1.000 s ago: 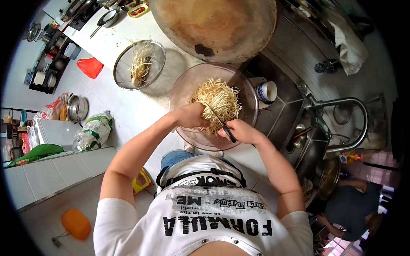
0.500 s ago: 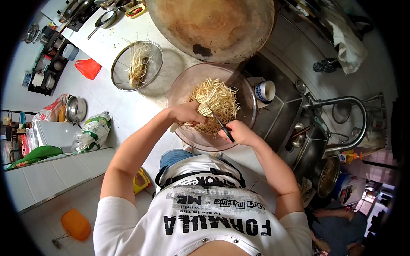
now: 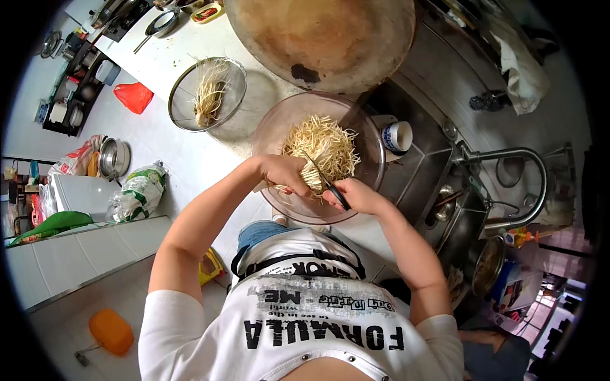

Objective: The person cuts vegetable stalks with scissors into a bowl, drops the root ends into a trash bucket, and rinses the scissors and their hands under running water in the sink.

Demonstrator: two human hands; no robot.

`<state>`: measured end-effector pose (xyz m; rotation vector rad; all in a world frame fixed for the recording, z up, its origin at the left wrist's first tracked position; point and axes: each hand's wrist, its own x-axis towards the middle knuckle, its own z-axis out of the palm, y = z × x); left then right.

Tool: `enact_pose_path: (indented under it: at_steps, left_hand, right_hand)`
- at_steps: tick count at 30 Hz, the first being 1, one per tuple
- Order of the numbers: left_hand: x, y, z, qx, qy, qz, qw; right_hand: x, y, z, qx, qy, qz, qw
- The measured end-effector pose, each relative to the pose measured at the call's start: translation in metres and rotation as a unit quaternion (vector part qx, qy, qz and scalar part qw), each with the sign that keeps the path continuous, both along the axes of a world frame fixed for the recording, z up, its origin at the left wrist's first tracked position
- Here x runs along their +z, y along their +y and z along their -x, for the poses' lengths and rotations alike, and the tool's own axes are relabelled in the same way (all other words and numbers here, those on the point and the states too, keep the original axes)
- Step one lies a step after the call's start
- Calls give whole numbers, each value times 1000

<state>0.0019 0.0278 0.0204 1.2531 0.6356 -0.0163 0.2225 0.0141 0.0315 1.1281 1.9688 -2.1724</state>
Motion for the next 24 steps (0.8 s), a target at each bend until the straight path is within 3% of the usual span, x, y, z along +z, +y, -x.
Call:
enact_pose_path:
  at_steps: [5, 8, 10, 12, 14, 15, 16, 18, 19, 22, 23, 24]
  left_hand:
    - [-17, 2, 5, 24, -11, 33, 999]
    - [-20, 6, 5, 43, 52, -25, 997]
    - [-36, 4, 4, 190, 52, -13, 980]
    - [-44, 3, 0, 221, 86, 3, 971]
    - [-35, 0, -10, 193, 59, -31, 979]
    - [6, -9, -20, 234, 26, 4, 972]
    - [-6, -11, -24, 209, 6, -23, 978]
    - [-14, -2, -23, 102, 89, -1, 991]
    - [-14, -3, -20, 104, 90, -2, 990]
    - [-14, -12, -14, 115, -17, 50, 992]
    - [-19, -20, -13, 239, -114, 46, 963]
    - [-20, -22, -9, 266, -140, 60, 952]
  right_hand:
    - [-8, -5, -4, -37, -36, 18, 998]
    - [-28, -4, -13, -123, 24, 70, 990]
    - [-31, -7, -15, -176, 149, 39, 972]
    - [-41, -12, -5, -224, 139, 58, 963]
    - [-44, -13, 16, -311, 95, 2, 946]
    - [-50, -12, 28, -352, 151, -2, 924]
    - [-38, -14, 39, -376, 143, -43, 915]
    - [-38, -10, 43, -387, 146, -6, 910]
    - [-37, -9, 44, -386, 147, -6, 911]
    - [-32, -8, 38, -378, 172, -25, 909]
    - [-28, -6, 34, -375, 149, -15, 915]
    - [-26, -4, 32, -371, 127, -5, 920]
